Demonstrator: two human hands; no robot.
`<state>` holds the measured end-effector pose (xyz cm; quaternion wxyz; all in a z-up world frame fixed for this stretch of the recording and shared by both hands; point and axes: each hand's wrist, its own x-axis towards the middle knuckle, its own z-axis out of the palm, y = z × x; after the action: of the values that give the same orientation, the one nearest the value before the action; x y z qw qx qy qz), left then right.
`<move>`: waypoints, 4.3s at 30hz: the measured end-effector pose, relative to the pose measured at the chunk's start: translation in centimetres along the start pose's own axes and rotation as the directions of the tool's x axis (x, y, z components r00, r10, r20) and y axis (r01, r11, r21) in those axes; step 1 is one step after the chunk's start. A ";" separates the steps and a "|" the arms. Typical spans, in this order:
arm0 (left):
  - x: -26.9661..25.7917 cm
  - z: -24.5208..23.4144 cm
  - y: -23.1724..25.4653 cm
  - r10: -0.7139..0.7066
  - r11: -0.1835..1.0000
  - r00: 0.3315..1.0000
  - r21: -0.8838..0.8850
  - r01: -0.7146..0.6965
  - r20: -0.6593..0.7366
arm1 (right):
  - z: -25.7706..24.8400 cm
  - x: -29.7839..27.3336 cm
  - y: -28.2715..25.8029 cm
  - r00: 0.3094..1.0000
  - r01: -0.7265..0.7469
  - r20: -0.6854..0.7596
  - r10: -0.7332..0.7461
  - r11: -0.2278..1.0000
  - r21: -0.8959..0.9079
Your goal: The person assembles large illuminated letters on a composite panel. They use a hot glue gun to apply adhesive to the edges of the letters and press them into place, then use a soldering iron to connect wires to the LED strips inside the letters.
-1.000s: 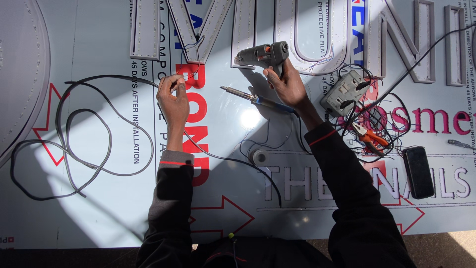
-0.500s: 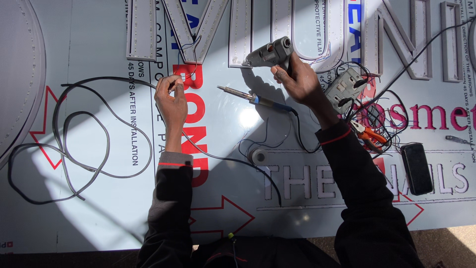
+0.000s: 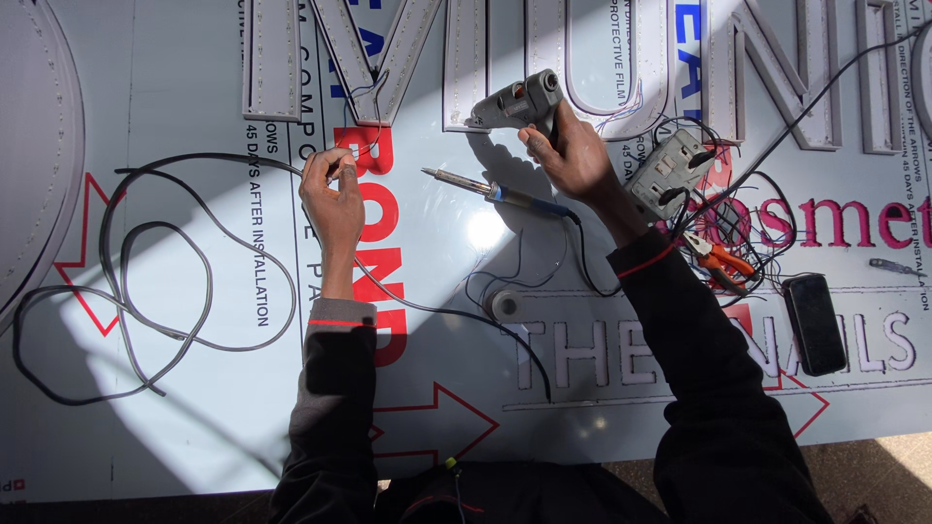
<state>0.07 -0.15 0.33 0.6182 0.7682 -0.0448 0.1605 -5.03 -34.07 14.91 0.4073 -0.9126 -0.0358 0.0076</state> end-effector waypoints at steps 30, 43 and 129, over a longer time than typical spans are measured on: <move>-0.3 0.2 -0.8 -0.043 0.999 0.999 0.016 0.043 0.003 | -0.3 0.7 -0.8 0.995 -0.039 -0.091 0.030 0.995 -0.093; -0.4 0.1 -0.7 0.013 0.987 1.000 0.162 -0.013 0.002 | 2.2 7.8 3.7 0.988 -0.064 -0.134 0.078 0.992 0.108; 3.9 6.9 -1.1 0.263 0.909 0.951 0.372 -0.188 -0.163 | 0.7 19.8 5.5 0.931 -0.048 -0.366 -0.005 0.990 -0.135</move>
<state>5.40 -6.02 -0.81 0.4492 0.8347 -0.0388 0.3163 15.03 -35.78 10.68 0.3411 -0.9250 0.0500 -0.1601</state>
